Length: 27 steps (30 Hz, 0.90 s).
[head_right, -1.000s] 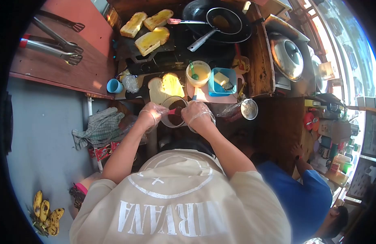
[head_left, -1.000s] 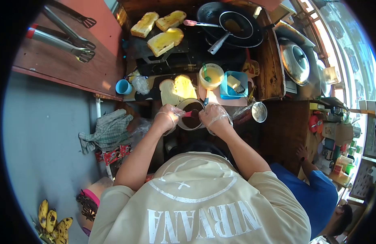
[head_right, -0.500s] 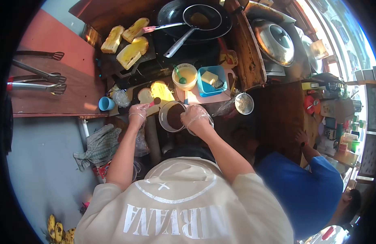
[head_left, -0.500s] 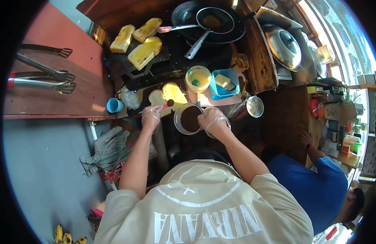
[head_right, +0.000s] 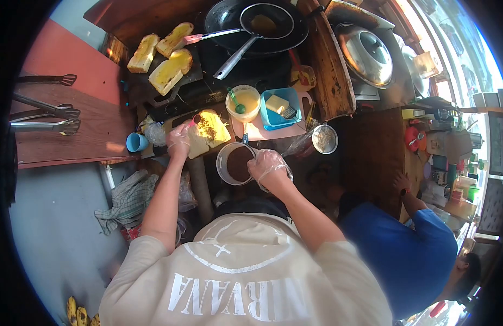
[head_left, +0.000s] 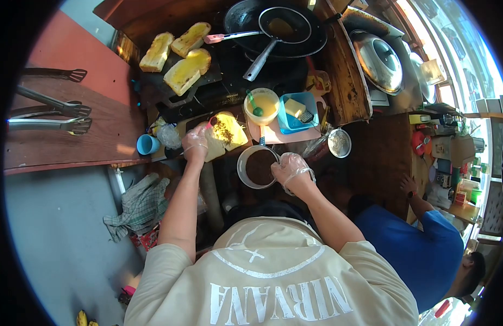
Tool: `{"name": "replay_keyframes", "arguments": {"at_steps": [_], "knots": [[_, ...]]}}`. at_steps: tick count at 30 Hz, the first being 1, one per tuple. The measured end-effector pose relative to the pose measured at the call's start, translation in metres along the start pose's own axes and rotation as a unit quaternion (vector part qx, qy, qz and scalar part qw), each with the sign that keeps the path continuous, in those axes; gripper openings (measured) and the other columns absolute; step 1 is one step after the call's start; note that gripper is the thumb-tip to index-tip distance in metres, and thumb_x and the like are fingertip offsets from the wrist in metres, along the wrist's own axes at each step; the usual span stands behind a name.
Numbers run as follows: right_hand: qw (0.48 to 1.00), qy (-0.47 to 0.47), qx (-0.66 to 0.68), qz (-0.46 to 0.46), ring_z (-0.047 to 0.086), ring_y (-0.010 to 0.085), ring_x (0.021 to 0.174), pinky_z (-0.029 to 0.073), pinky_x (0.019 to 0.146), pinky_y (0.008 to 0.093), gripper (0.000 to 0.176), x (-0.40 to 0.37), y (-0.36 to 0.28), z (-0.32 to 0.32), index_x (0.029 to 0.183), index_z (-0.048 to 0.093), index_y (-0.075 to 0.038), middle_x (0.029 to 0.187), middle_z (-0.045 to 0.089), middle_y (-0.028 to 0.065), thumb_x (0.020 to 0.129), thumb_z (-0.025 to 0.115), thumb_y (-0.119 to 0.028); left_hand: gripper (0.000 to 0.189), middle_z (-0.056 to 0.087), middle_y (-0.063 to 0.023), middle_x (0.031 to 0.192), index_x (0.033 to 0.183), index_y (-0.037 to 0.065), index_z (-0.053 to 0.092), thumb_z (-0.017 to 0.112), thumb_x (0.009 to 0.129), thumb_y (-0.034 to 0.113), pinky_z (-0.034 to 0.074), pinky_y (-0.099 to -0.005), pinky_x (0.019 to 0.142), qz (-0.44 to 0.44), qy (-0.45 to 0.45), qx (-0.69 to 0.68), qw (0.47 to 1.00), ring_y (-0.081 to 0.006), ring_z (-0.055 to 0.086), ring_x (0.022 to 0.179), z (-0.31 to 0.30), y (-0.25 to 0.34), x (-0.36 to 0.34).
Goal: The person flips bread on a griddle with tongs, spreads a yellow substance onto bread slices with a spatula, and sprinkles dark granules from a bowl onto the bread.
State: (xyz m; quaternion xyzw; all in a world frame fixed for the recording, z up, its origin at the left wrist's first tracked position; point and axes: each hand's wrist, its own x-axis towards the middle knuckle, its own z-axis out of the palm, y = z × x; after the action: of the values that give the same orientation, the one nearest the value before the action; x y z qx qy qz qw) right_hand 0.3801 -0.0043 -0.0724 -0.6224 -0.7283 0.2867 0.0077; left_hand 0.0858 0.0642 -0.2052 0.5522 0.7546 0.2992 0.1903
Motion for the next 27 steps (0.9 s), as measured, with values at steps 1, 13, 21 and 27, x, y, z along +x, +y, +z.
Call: {"name": "replay_keyframes", "arguments": {"at_steps": [1, 13, 21, 27], "knots": [[1.0, -0.001, 0.0, 0.0, 0.068, 0.0402, 0.08, 0.055, 0.076, 0.0479, 0.03, -0.002, -0.001, -0.002, 0.075, 0.069, 0.002, 0.083, 0.067, 0.0254, 0.085, 0.054, -0.022, 0.018, 0.069, -0.0207, 0.09, 0.097, 0.004, 0.073, 0.066, 0.088, 0.017, 0.052, -0.0392, 0.075, 0.008, 0.007, 0.0, 1.0, -0.0357, 0.068, 0.083, 0.0, 0.0, 0.001], [0.991, -0.076, 0.033, 0.11, 0.067, 0.0414, 0.089, 0.053, 0.085, 0.0462, 0.041, 0.009, 0.019, 0.022, 0.083, 0.07, 0.007, 0.091, 0.067, 0.0295, 0.083, 0.055, -0.031, 0.018, 0.071, -0.018, 0.09, 0.096, 0.004, 0.074, 0.065, 0.089, 0.018, 0.053, -0.0398, 0.077, 0.038, 0.004, -0.018, 0.999, -0.0343, 0.068, 0.086, 0.019, 0.01, -0.01], [0.989, -0.052, 0.072, 0.121, 0.064, 0.0456, 0.087, 0.051, 0.083, 0.0487, 0.041, 0.014, 0.029, 0.04, 0.08, 0.068, 0.006, 0.087, 0.065, 0.0313, 0.081, 0.057, -0.033, 0.017, 0.071, -0.0164, 0.094, 0.094, 0.001, 0.072, 0.063, 0.089, 0.014, 0.054, -0.0389, 0.083, 0.159, 0.052, 0.011, 0.986, -0.0329, 0.069, 0.089, 0.022, 0.007, 0.004], [0.987, -0.064, 0.071, 0.129, 0.067, 0.0414, 0.09, 0.052, 0.087, 0.0459, 0.041, 0.019, 0.028, 0.038, 0.083, 0.071, 0.005, 0.091, 0.067, 0.0288, 0.082, 0.056, -0.032, 0.014, 0.071, -0.0167, 0.093, 0.096, 0.005, 0.073, 0.064, 0.089, 0.014, 0.054, -0.039, 0.076, 0.077, 0.065, 0.019, 0.995, -0.0327, 0.069, 0.084, -0.024, 0.041, -0.014]]}}
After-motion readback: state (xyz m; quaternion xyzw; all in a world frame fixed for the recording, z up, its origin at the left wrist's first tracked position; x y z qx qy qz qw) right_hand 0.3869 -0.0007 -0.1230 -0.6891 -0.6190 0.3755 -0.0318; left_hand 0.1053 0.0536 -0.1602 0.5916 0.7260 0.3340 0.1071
